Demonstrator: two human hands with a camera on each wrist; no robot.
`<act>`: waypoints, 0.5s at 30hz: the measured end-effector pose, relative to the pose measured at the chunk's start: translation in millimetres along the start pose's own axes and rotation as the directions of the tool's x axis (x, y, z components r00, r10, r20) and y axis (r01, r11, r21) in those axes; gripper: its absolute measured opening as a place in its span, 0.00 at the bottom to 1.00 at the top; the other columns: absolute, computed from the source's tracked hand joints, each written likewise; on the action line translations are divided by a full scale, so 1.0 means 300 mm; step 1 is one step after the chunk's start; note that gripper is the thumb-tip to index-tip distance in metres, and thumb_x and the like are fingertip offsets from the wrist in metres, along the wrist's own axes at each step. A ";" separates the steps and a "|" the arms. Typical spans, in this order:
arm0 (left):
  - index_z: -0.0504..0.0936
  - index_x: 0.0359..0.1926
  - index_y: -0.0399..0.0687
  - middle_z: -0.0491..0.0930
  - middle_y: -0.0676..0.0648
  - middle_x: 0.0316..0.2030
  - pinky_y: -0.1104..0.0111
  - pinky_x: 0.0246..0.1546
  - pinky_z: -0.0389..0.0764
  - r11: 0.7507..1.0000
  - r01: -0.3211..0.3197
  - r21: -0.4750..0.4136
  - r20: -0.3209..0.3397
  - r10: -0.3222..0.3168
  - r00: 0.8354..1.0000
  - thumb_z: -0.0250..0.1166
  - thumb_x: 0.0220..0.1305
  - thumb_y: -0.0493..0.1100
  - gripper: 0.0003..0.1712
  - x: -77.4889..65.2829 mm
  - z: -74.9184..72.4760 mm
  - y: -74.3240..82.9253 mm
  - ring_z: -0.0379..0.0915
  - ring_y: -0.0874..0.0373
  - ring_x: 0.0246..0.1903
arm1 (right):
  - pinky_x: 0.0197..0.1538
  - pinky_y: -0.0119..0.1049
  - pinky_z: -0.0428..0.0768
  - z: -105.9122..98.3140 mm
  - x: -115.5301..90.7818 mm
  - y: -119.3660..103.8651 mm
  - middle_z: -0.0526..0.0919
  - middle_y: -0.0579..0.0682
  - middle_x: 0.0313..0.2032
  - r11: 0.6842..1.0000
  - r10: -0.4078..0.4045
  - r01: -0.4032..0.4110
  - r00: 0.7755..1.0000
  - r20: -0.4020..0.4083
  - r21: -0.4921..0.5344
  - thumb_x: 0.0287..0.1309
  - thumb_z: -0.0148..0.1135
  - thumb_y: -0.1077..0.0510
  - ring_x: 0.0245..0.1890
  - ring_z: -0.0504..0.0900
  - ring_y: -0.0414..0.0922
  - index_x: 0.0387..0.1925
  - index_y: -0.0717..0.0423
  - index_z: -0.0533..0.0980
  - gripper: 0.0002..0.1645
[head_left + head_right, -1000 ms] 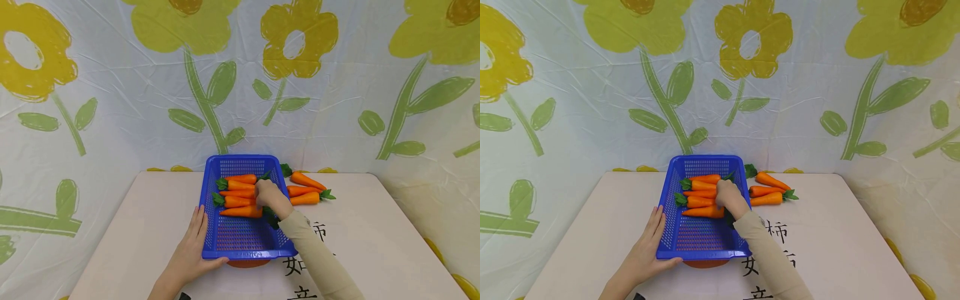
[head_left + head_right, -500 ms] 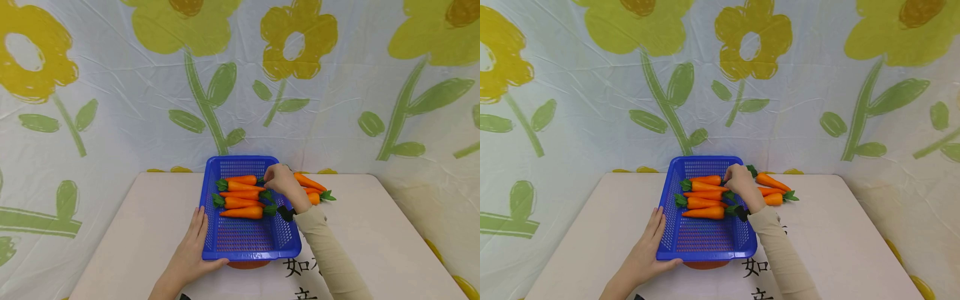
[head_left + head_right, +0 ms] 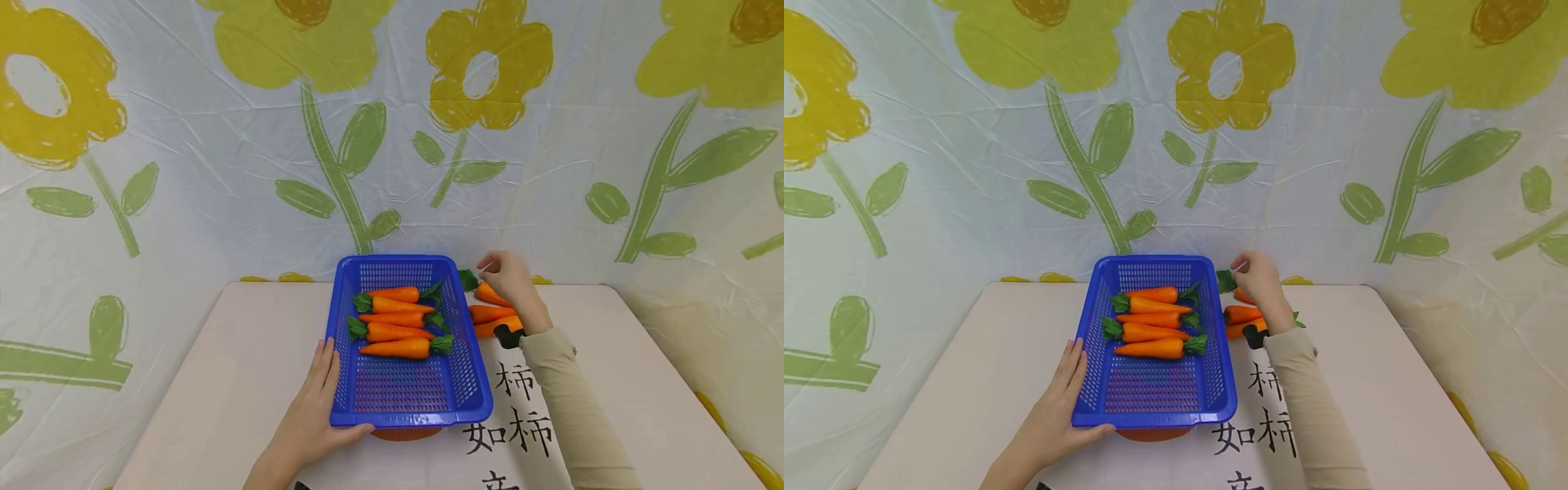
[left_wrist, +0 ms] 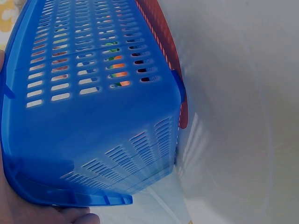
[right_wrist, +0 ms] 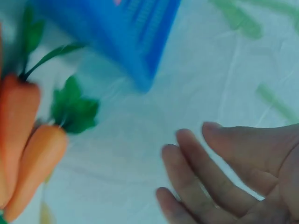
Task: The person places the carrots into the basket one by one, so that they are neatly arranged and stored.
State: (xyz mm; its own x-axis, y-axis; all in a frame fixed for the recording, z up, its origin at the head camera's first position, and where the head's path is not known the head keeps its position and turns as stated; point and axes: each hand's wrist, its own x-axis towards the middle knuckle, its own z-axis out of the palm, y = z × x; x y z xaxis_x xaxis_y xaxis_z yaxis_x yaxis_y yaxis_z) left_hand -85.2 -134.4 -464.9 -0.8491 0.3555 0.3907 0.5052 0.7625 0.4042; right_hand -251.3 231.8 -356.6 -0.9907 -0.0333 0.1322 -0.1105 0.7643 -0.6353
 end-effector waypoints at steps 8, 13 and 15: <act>0.52 0.75 0.30 0.42 0.36 0.77 0.68 0.69 0.44 1.000 0.007 0.009 0.006 -0.007 1.000 0.67 0.45 0.79 0.73 -0.001 -0.004 0.003 0.38 0.40 0.76 | 0.46 0.55 0.82 0.003 -0.001 0.157 0.84 0.68 0.38 1.000 0.028 -0.026 0.993 -0.113 0.015 0.59 0.57 0.70 0.39 0.81 0.62 0.40 0.71 0.80 0.10; 0.52 0.75 0.31 0.42 0.36 0.77 0.70 0.70 0.42 1.000 -0.003 0.010 -0.005 0.003 1.000 0.67 0.45 0.79 0.73 0.000 -0.002 0.002 0.39 0.40 0.76 | 0.40 0.53 0.81 0.020 -0.015 0.236 0.85 0.66 0.33 0.999 0.044 -0.047 0.989 -0.139 -0.015 0.54 0.58 0.70 0.34 0.81 0.61 0.36 0.72 0.82 0.10; 0.52 0.75 0.30 0.42 0.35 0.77 0.72 0.70 0.40 1.000 -0.010 0.008 -0.011 0.010 1.000 0.67 0.46 0.79 0.73 0.000 -0.001 0.001 0.39 0.39 0.75 | 0.40 0.53 0.81 0.032 -0.019 0.271 0.85 0.66 0.33 0.998 0.049 -0.053 0.991 -0.127 -0.027 0.54 0.57 0.71 0.34 0.81 0.61 0.36 0.73 0.82 0.10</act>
State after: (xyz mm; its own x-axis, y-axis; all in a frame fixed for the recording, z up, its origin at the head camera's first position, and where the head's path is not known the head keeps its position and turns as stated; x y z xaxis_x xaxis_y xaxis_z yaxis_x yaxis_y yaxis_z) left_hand -85.0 -134.4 -464.5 -0.8422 0.3573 0.4038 0.5126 0.7629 0.3939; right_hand -255.3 287.9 -416.3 -0.9767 0.0863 0.1963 -0.0557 0.7818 -0.6210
